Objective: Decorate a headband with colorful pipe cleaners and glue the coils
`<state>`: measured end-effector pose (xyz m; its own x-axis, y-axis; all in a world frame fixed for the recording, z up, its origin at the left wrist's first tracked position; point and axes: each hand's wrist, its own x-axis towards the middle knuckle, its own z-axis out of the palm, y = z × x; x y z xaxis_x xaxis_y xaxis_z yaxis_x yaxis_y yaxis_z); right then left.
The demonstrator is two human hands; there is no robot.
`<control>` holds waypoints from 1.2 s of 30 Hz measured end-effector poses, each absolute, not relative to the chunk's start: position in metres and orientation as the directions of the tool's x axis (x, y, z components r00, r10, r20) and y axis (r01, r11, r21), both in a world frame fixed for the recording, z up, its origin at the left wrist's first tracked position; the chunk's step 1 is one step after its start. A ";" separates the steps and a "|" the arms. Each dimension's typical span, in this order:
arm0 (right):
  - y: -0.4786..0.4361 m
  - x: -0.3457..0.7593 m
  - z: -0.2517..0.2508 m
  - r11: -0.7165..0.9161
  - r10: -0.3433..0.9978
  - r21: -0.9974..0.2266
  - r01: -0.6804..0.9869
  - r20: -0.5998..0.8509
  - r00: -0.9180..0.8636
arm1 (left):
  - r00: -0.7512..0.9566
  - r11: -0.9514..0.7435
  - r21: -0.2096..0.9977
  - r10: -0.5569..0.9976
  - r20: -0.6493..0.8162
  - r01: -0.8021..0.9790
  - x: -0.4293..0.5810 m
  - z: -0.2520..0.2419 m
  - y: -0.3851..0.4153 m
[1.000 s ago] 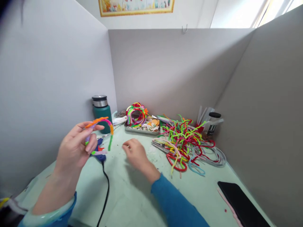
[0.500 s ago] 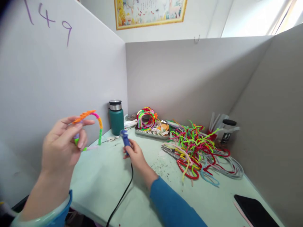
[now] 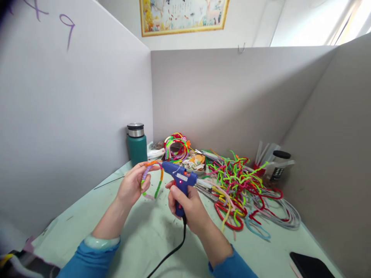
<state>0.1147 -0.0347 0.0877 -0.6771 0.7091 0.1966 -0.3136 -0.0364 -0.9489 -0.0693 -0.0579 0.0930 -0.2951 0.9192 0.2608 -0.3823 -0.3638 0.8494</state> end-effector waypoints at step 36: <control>-0.033 0.113 0.076 0.205 0.801 -0.963 0.173 0.063 -0.596 | -0.231 -0.353 0.906 0.925 0.301 -0.235 -0.061 0.076 -0.057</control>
